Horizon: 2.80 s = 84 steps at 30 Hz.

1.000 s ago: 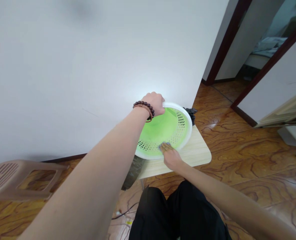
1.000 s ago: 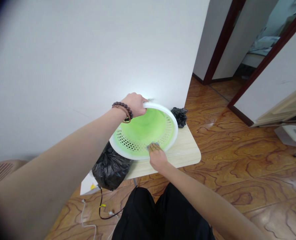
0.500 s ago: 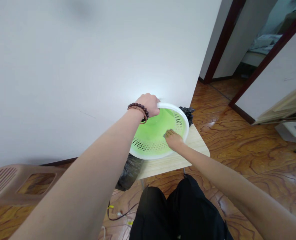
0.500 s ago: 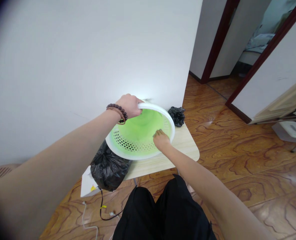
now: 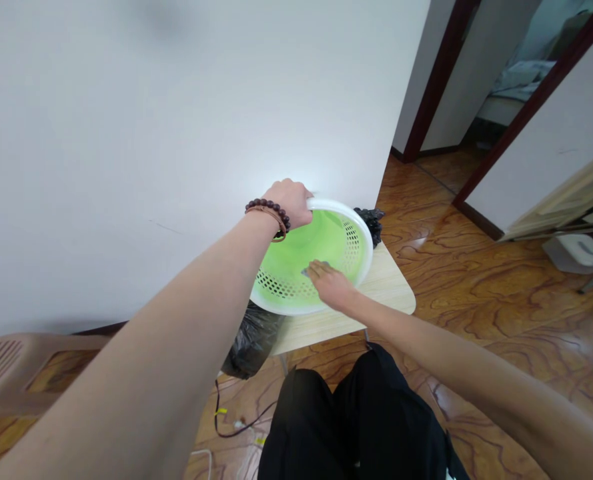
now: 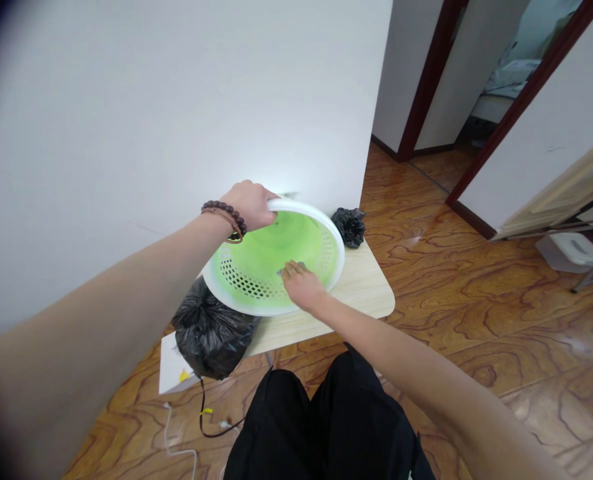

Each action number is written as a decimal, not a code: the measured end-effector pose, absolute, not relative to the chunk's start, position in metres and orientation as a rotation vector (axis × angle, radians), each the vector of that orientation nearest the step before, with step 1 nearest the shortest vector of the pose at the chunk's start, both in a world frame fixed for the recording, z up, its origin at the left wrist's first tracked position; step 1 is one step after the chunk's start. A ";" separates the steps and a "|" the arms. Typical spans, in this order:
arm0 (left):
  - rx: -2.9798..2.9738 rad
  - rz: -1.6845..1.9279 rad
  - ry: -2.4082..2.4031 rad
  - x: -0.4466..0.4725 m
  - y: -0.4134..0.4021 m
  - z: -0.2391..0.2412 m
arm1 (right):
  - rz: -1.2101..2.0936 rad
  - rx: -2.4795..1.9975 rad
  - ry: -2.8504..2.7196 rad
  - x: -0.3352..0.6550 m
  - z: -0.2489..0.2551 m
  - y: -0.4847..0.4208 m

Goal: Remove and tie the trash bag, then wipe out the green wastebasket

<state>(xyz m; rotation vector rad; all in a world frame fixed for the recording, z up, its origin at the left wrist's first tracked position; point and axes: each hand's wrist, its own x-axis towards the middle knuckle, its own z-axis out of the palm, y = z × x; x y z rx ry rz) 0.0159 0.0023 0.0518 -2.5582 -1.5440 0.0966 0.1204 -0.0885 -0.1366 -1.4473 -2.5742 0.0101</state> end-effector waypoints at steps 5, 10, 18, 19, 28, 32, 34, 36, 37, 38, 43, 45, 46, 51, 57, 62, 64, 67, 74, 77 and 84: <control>-2.555 0.094 -1.555 0.016 0.001 0.052 | 0.009 -1.611 -2.745 0.135 -0.152 -0.039; -2.561 0.074 -1.588 0.019 0.000 0.051 | -0.071 -1.790 -2.654 0.107 -0.169 -0.090; -2.575 0.065 -1.595 0.020 0.000 0.053 | -0.031 -1.542 -2.680 0.081 -0.145 -0.158; -2.577 0.060 -1.585 0.019 0.000 0.053 | -0.052 -1.506 -2.666 0.084 -0.139 -0.147; -2.584 0.083 -1.624 0.016 0.001 0.051 | -0.180 -1.707 -2.707 0.141 -0.149 -0.058; -2.591 0.049 -1.608 0.019 0.002 0.049 | -0.067 -1.727 -2.567 0.129 -0.171 -0.103; -2.582 0.035 -1.599 0.020 0.002 0.049 | 0.083 -1.734 -2.466 0.109 -0.175 -0.129; -2.573 0.040 -1.611 0.020 0.002 0.049 | 0.237 -1.701 -2.376 0.087 -0.174 -0.148; -2.569 0.045 -1.619 0.020 0.002 0.050 | 0.299 -1.659 -2.345 0.077 -0.172 -0.155; -2.568 0.051 -1.623 0.020 0.001 0.050 | 0.357 -1.606 -2.326 0.069 -0.170 -0.158; -2.578 0.044 -1.580 0.018 -0.001 0.053 | 0.521 -1.467 -2.323 0.078 -0.149 -0.128; -2.579 0.035 -1.560 0.018 -0.001 0.053 | 0.406 -1.533 -2.313 0.098 -0.143 -0.095; -2.578 0.034 -1.559 0.018 -0.001 0.053 | 0.335 -1.560 -2.323 0.108 -0.142 -0.078; -2.581 0.045 -1.587 0.018 0.001 0.050 | 0.276 -1.791 -2.434 0.116 -0.162 -0.041; -2.572 0.021 -1.576 0.019 0.002 0.048 | 0.318 -1.572 -2.446 0.081 -0.181 -0.120; -2.584 0.058 -1.612 0.018 0.001 0.048 | 0.404 -1.187 -2.678 0.104 -0.155 -0.165; -2.585 0.064 -1.609 0.018 0.001 0.048 | 0.352 -1.239 -2.673 0.114 -0.144 -0.152; -2.574 0.051 -1.586 0.018 0.001 0.048 | 0.079 -1.410 -2.607 0.120 -0.137 -0.104; -2.566 0.061 -1.596 0.019 0.003 0.047 | -0.004 -1.927 -2.663 0.105 -0.165 -0.052; -2.563 0.057 -1.581 0.019 0.004 0.046 | -0.006 -1.850 -2.598 0.089 -0.173 -0.091; -2.559 0.060 -1.579 0.019 0.002 0.048 | 0.149 -1.402 -2.750 0.097 -0.147 -0.157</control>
